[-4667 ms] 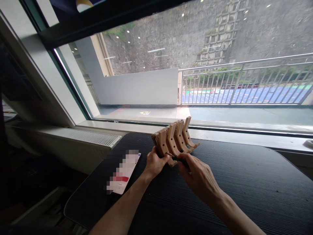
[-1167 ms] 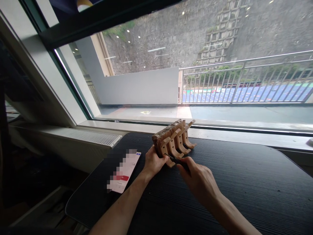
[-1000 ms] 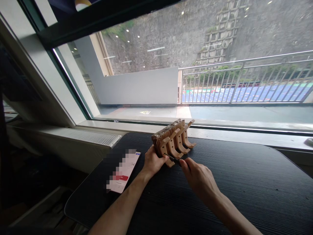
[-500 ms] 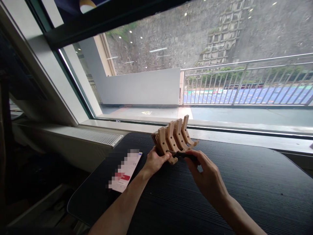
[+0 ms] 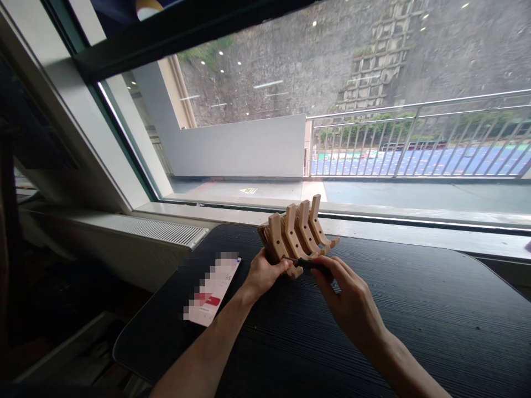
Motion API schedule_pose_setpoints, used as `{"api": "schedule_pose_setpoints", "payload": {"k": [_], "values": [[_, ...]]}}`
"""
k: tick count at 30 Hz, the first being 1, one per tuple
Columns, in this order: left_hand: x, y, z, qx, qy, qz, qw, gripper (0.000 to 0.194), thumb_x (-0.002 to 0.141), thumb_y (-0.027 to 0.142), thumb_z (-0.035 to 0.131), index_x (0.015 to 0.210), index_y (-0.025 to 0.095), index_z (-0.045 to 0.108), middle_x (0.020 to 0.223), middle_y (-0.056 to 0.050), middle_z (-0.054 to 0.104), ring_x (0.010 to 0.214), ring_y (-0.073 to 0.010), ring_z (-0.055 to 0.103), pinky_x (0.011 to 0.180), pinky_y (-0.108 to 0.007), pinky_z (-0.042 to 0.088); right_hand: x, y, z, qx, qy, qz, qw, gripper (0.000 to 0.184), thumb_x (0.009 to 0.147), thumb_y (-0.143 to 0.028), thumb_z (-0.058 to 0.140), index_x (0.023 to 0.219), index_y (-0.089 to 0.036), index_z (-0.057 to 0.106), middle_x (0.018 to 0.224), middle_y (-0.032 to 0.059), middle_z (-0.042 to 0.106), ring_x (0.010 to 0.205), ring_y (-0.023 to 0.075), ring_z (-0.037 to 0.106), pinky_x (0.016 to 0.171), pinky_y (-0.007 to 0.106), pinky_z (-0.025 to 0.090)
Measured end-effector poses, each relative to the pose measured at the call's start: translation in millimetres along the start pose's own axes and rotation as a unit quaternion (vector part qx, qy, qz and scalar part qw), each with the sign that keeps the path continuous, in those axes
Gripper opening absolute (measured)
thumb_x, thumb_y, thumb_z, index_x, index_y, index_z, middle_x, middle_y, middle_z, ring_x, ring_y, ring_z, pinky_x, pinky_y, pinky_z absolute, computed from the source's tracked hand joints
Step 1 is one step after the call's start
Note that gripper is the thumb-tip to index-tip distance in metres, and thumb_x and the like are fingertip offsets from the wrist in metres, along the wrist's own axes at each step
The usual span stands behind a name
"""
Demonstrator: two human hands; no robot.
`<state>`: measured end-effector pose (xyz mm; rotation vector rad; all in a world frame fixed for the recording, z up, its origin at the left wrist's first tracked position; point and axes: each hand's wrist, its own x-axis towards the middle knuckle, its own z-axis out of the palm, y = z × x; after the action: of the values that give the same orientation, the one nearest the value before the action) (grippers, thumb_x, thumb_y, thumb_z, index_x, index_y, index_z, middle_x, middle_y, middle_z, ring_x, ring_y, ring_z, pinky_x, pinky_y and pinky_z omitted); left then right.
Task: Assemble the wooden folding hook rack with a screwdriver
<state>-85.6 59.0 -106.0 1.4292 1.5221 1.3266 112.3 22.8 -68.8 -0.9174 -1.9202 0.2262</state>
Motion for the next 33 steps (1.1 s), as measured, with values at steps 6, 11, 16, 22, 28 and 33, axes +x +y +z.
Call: {"api": "schedule_pose_setpoints", "payload": {"k": [6, 11, 16, 22, 28, 33], "values": [[-0.7, 2.9, 1.1, 0.011, 0.007, -0.006, 1.000, 0.041, 0.065, 0.035, 0.074, 0.101, 0.018, 0.061, 0.097, -0.005, 0.071, 0.090, -0.0217, 0.066, 0.077, -0.030, 0.053, 0.7, -0.4, 0.1, 0.001, 0.004, 0.006, 1.000, 0.020, 0.088, -0.023, 0.049, 0.107, -0.020, 0.056, 0.097, 0.0048, 0.063, 0.085, 0.0150, 0.060, 0.078, 0.028, 0.047], [-1.8, 4.5, 1.7, 0.014, 0.020, -0.010, 1.000, 0.040, 0.064, 0.033, 0.076, 0.099, 0.019, 0.063, 0.094, -0.005, 0.071, 0.088, -0.0224, 0.066, 0.075, -0.030, 0.053, 0.0, 0.0, 0.6, -0.001, 0.011, 0.004, 1.000, 0.020, 0.088, -0.024, 0.049, 0.107, -0.020, 0.056, 0.098, 0.0056, 0.063, 0.086, 0.0159, 0.060, 0.079, 0.028, 0.047], [-2.5, 5.1, 1.3, -0.003, 0.017, -0.019, 1.000, 0.042, 0.063, 0.033, 0.076, 0.099, 0.017, 0.063, 0.095, -0.006, 0.071, 0.089, -0.0226, 0.066, 0.077, -0.029, 0.052, 0.0, 1.2, 1.3, -0.002, 0.016, 0.002, 1.000, 0.020, 0.088, -0.023, 0.050, 0.107, -0.021, 0.056, 0.098, 0.0052, 0.063, 0.086, 0.0162, 0.060, 0.079, 0.029, 0.047], [-1.6, 5.1, 0.4, -0.008, 0.009, -0.014, 1.000, 0.042, 0.063, 0.032, 0.076, 0.100, 0.017, 0.063, 0.094, -0.007, 0.071, 0.089, -0.0230, 0.065, 0.078, -0.030, 0.052, -0.3, 0.9, 1.4, 0.001, -0.006, -0.033, 0.999, 0.022, 0.087, -0.019, 0.053, 0.108, -0.021, 0.054, 0.094, 0.0036, 0.061, 0.082, 0.0137, 0.058, 0.075, 0.026, 0.047], [-0.5, 5.8, 0.9, 0.009, -0.008, -0.014, 1.000, 0.033, 0.068, 0.030, 0.071, 0.096, 0.017, 0.061, 0.092, -0.007, 0.071, 0.086, -0.0220, 0.066, 0.074, -0.029, 0.052, 1.4, -3.0, -0.6, -0.027, -0.026, -0.103, 0.994, 0.020, 0.086, -0.017, 0.054, 0.105, -0.018, 0.055, 0.091, 0.0040, 0.060, 0.081, 0.0132, 0.056, 0.073, 0.026, 0.045], [-0.7, 4.7, 0.9, 0.010, 0.007, -0.020, 1.000, 0.036, 0.065, 0.030, 0.074, 0.097, 0.017, 0.062, 0.094, -0.007, 0.071, 0.087, -0.0224, 0.066, 0.076, -0.030, 0.052, 2.5, -2.8, -2.8, -0.034, -0.028, -0.125, 0.991, 0.021, 0.085, -0.015, 0.055, 0.106, -0.017, 0.055, 0.088, 0.0046, 0.060, 0.079, 0.0131, 0.056, 0.071, 0.026, 0.044]]}}
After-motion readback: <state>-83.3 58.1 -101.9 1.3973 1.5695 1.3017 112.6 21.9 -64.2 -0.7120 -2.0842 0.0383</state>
